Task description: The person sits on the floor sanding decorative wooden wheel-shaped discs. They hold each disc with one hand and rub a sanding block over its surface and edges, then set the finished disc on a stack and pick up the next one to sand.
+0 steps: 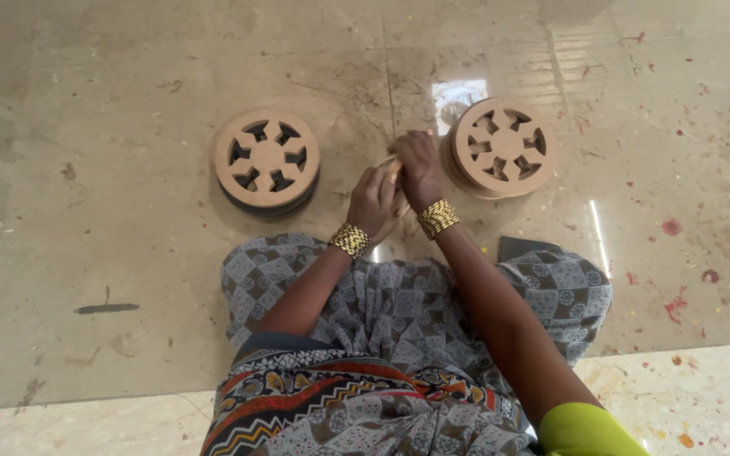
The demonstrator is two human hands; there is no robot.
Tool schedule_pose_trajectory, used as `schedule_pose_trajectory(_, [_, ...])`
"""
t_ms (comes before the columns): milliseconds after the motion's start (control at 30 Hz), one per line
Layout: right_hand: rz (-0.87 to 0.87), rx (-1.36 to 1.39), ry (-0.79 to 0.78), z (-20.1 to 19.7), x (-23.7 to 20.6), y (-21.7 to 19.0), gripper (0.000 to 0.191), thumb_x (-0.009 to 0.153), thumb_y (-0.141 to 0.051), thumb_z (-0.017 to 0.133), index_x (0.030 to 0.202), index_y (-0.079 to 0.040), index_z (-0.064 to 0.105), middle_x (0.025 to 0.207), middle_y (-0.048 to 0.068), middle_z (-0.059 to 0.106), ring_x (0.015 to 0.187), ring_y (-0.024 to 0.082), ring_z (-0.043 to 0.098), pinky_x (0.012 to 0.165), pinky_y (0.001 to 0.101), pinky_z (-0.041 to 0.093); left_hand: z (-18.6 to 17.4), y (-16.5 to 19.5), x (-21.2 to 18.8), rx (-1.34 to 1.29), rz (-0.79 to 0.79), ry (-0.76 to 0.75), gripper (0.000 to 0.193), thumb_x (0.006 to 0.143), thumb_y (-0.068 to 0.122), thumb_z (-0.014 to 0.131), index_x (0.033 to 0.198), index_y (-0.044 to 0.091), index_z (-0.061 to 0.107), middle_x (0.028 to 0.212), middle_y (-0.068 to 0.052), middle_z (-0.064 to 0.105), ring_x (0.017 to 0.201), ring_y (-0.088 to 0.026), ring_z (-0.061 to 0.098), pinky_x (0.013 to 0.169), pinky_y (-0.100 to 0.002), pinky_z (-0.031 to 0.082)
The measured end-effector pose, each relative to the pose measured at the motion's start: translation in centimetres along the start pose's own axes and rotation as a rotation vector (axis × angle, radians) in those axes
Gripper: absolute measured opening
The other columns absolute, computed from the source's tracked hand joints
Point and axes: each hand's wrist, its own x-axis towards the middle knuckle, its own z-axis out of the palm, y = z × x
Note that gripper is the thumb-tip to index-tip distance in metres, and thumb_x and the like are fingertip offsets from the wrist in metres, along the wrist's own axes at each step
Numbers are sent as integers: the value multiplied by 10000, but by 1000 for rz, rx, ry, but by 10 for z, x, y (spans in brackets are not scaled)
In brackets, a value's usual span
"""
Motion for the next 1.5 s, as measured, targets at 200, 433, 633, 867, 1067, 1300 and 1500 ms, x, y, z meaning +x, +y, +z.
schedule_pose_trajectory(200, [844, 443, -43, 17, -21, 37, 418, 846, 109, 523, 1206, -69, 641, 1096, 153, 731, 1035, 294, 697, 896, 402, 544, -19, 2, -15, 21, -1, 100, 373, 1070, 239, 531, 1336, -21, 569, 1144, -231, 625, 1022, -412, 651, 859, -467, 541])
schedule_pose_trajectory(433, [531, 430, 30, 12, -11, 25, 538, 826, 165, 468, 1253, -72, 691, 1099, 150, 744, 1002, 230, 714, 903, 327, 581, -31, -9, 5, 232, -36, 23, 447, 911, 338, 726, 1179, 1, 607, 1051, -248, 679, 933, -437, 679, 779, -484, 560])
schedule_pose_trajectory(633, [-83, 37, -59, -1, 9, -38, 457, 873, 16, 654, 1297, -155, 637, 1371, 140, 662, 1306, 353, 615, 1133, 488, 453, -9, -13, 30, 200, -417, -204, 204, 1023, 260, 642, 1071, 62, 661, 901, -163, 765, 780, -328, 767, 669, -418, 612])
schedule_pose_trajectory(867, [444, 120, -25, 24, -16, -1, 401, 879, 11, 653, 1264, -101, 672, 1256, 181, 706, 1126, 362, 666, 965, 477, 547, -29, -12, -11, 97, -163, 36, 317, 919, 235, 749, 1121, 37, 605, 890, -191, 737, 781, -369, 736, 634, -444, 576])
schedule_pose_trajectory(1067, [1035, 301, -195, 31, -39, 54, 189, 953, -169, 695, 1042, -7, 737, 872, 155, 774, 733, 248, 751, 637, 383, 579, -34, -4, -21, 164, -72, 38, 328, 953, 309, 747, 1104, 46, 620, 868, -182, 738, 766, -360, 736, 638, -433, 575])
schedule_pose_trajectory(1300, [673, 540, -102, 3, -21, 34, 293, 923, 18, 527, 1186, -49, 637, 1138, 137, 762, 706, 279, 756, 646, 405, 618, -12, -10, 5, 264, -196, -239, 416, 938, 378, 710, 1153, 31, 631, 818, -163, 739, 678, -306, 738, 621, -400, 590])
schedule_pose_trajectory(1500, [-91, -120, -74, -5, -6, -34, 422, 965, -78, 608, 1386, -88, 593, 1489, 166, 558, 1415, 347, 506, 1157, 543, 457, -9, -24, 22, 94, -208, -208, 329, 1024, 311, 611, 1233, 59, 640, 907, -132, 766, 710, -294, 756, 645, -359, 623])
